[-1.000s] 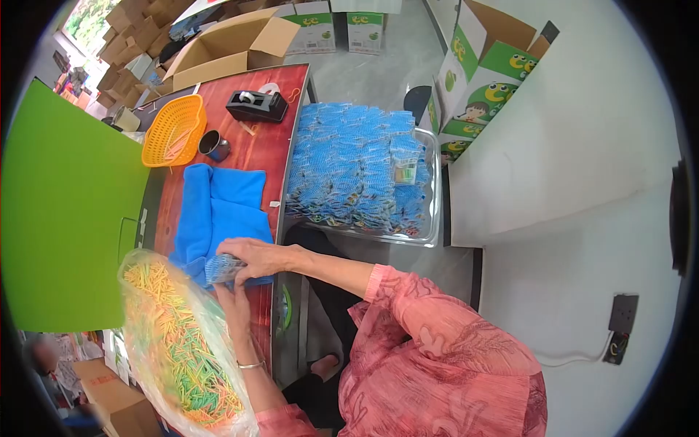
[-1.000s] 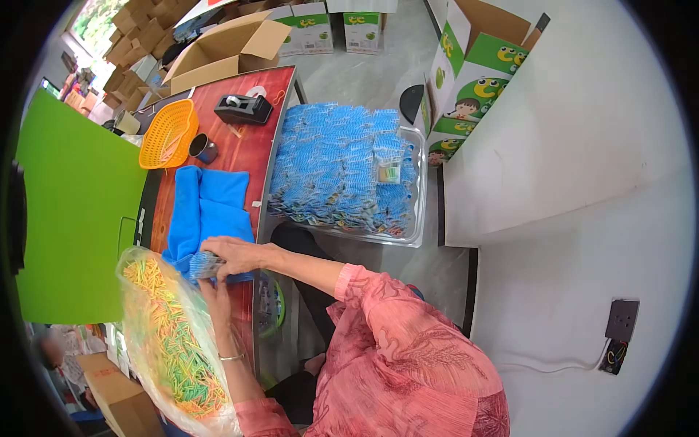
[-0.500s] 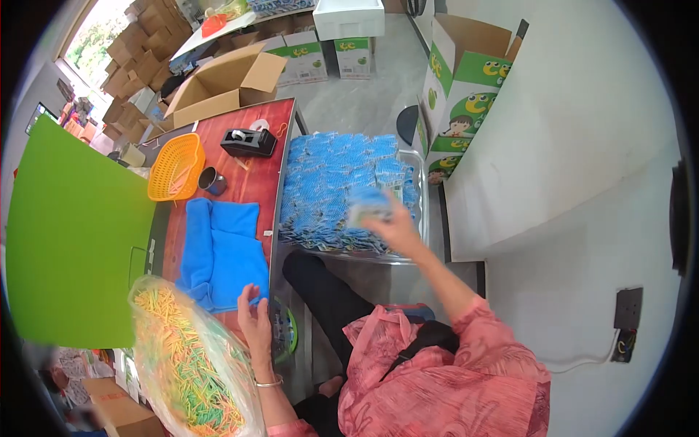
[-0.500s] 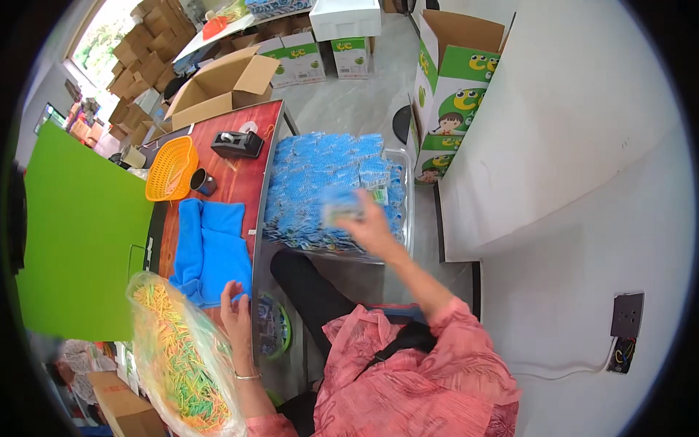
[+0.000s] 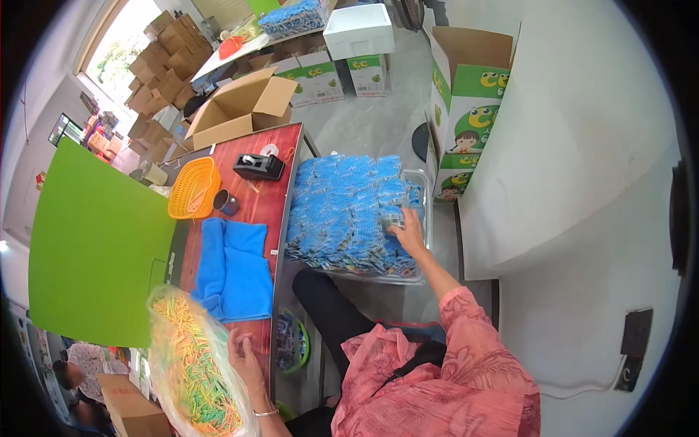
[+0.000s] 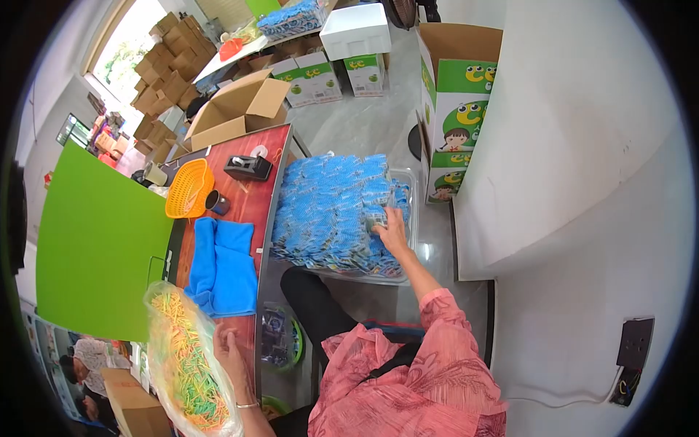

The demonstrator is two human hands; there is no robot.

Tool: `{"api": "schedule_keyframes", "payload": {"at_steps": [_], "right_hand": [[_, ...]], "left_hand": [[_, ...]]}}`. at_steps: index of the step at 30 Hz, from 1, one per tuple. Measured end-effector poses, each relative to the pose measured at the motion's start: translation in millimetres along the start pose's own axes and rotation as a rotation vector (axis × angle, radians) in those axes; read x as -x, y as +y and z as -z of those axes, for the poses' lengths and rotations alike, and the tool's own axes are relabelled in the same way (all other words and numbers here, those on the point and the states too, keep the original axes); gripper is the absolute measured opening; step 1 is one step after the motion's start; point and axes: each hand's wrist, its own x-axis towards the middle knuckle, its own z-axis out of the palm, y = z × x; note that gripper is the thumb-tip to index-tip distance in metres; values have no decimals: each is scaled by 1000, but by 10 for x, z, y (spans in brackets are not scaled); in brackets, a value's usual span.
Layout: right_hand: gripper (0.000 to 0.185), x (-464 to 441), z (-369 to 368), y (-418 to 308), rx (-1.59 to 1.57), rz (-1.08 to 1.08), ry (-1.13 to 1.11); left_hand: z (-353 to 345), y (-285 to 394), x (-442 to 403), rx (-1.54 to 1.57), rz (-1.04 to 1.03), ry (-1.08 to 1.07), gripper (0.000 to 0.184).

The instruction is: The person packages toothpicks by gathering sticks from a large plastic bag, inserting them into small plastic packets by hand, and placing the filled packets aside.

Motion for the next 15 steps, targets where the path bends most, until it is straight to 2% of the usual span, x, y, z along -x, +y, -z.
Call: {"api": "schedule_keyframes", "payload": {"at_steps": [3, 6, 9, 12, 15], "right_hand": [[68, 12, -18, 26, 192, 104, 36], [68, 70, 3, -132, 516, -40, 4], [67, 49, 128, -448, 640, -97, -95], [64, -11, 203, -595, 521, -365, -223], [61, 35, 191, -229, 411, -245, -192]], "left_hand": [[-5, -50, 41, -2, 12, -17, 33], [-63, -123, 86, 110, 76, 5, 31], [-102, 6, 126, 86, 73, -21, 29], [-96, 68, 196, 92, 90, -34, 27], [-32, -85, 285, 203, 150, -4, 25]]}}
